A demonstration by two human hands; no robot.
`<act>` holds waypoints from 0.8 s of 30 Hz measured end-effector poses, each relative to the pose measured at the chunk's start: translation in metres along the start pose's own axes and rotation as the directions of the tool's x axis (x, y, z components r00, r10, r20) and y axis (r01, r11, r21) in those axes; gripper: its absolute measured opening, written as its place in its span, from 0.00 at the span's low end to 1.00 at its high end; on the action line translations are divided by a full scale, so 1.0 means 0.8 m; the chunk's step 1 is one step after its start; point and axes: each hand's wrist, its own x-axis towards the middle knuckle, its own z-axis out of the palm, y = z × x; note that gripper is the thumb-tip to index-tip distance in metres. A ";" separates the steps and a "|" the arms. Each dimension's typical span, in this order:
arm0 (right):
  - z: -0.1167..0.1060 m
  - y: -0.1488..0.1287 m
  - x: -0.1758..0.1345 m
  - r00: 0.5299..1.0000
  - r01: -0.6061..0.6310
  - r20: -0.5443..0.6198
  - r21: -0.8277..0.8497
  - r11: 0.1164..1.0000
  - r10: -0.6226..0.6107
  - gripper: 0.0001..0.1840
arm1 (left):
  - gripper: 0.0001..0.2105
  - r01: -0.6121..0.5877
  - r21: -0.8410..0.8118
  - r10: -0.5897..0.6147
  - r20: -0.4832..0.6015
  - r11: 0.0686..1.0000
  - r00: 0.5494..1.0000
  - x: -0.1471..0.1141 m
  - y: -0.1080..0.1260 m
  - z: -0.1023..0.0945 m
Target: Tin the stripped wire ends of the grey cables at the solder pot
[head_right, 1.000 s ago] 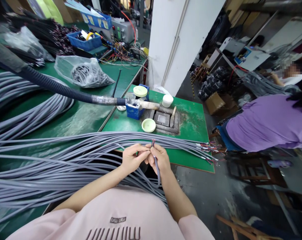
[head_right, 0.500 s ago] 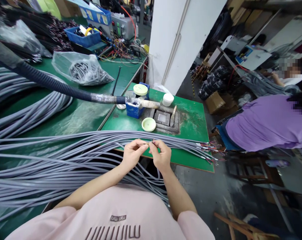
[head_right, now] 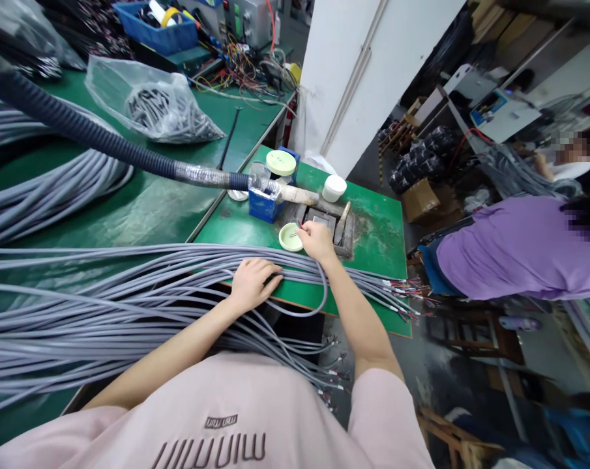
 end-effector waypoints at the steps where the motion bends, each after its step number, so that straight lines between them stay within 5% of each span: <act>1: 0.002 -0.002 0.007 1.000 0.001 0.031 -0.094 0.996 0.002 0.12 | 0.09 -0.014 0.012 0.014 0.007 1.000 1.000 0.000 0.000 0.002; 16: 0.013 -0.022 0.020 0.978 0.070 0.208 -0.440 0.895 0.026 0.15 | 0.09 -0.045 0.077 0.043 0.018 0.996 0.999 -0.001 -0.002 0.009; 24: -0.003 -0.013 0.027 0.988 0.058 0.156 -0.370 0.927 0.001 0.14 | 0.09 -0.039 0.054 0.037 0.033 0.998 0.999 -0.001 -0.002 0.006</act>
